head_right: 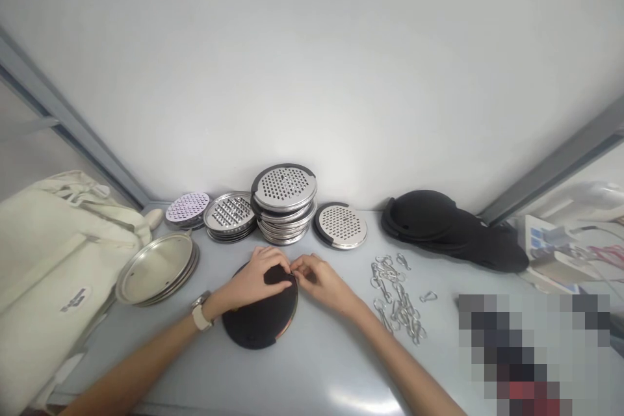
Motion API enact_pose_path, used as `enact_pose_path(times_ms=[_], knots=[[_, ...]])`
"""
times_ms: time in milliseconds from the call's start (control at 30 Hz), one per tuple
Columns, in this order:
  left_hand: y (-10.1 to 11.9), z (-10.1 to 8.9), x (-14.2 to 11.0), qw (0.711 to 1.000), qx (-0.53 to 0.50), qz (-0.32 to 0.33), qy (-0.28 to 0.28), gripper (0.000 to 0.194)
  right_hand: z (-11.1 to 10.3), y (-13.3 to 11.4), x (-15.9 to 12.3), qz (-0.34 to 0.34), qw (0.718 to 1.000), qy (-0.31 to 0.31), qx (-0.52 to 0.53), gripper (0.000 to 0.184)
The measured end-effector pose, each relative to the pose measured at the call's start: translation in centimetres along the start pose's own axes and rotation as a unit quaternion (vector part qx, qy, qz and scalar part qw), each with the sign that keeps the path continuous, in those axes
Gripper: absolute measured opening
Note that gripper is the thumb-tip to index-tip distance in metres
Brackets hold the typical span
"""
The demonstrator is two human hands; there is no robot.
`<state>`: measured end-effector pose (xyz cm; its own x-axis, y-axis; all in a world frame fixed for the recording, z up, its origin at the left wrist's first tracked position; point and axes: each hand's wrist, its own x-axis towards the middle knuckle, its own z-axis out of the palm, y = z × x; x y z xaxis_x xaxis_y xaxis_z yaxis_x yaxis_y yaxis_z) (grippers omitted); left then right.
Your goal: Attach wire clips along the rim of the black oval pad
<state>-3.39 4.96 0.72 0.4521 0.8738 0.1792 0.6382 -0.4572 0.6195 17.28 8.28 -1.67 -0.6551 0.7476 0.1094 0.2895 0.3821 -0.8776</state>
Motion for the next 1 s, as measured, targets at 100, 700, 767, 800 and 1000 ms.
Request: enact_pose_path(times_ms=[100, 700, 767, 800, 1000], knots=[[-0.1, 0.2, 0.0, 1.000, 0.008, 0.005, 0.008, 0.015, -0.3, -0.1, 0.0, -0.008, 1.000, 0.003, -0.017, 0.016], [-0.3, 0.2, 0.0, 1.000, -0.028, 0.000, 0.000, 0.009, 0.2, -0.3, -0.3, 0.009, 1.000, -0.013, 0.013, 0.017], [-0.2, 0.2, 0.0, 1.000, -0.029, 0.000, 0.004, 0.009, 0.3, -0.2, -0.3, 0.009, 1.000, -0.007, 0.011, 0.018], [-0.2, 0.2, 0.0, 1.000, -0.028, 0.001, 0.005, 0.009, 0.3, -0.2, -0.3, 0.009, 1.000, -0.004, 0.007, 0.018], [0.0, 0.2, 0.0, 1.000, -0.011, 0.003, 0.004, 0.013, 0.2, -0.3, -0.4, 0.011, 1.000, -0.012, -0.003, 0.020]])
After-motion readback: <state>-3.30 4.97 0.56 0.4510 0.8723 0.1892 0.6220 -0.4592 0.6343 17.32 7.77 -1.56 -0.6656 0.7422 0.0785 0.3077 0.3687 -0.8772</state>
